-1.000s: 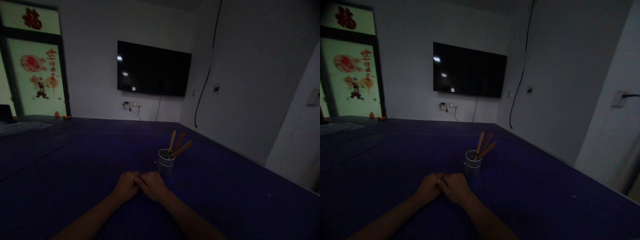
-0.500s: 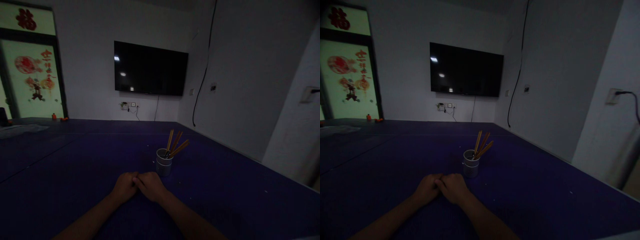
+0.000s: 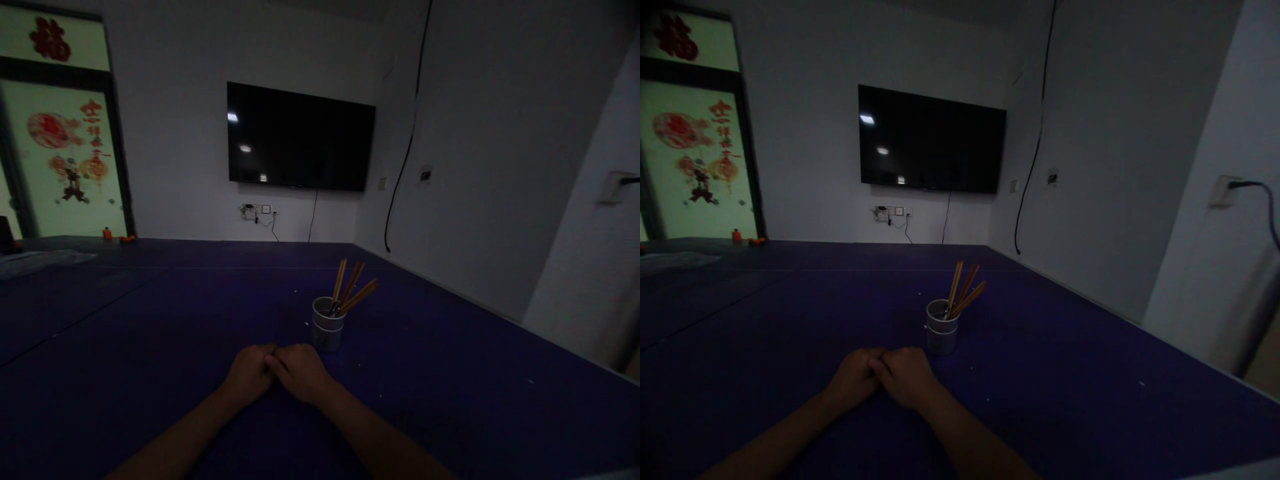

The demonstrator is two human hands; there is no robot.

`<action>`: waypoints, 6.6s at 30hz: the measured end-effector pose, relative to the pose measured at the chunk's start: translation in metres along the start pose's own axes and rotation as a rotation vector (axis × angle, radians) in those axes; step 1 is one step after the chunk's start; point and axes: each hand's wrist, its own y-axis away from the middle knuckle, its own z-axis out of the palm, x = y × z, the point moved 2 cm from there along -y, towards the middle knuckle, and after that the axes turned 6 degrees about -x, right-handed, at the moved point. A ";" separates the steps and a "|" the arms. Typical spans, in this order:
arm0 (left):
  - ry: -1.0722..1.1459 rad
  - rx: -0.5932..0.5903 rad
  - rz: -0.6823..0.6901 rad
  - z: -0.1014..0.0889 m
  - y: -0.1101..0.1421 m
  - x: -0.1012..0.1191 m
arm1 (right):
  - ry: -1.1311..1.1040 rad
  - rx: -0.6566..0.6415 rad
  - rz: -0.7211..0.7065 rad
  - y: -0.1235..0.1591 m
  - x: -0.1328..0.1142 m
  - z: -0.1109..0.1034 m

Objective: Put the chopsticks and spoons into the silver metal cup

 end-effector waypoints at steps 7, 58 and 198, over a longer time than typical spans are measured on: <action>0.002 -0.012 0.006 0.001 -0.001 -0.001 | 0.003 -0.019 0.010 0.000 -0.001 -0.001; -0.006 -0.083 0.000 0.002 0.000 -0.001 | 0.061 -0.108 0.014 0.001 -0.003 -0.001; 1.212 0.069 0.038 -0.072 -0.078 0.016 | -0.306 0.410 0.015 -0.001 -0.001 -0.009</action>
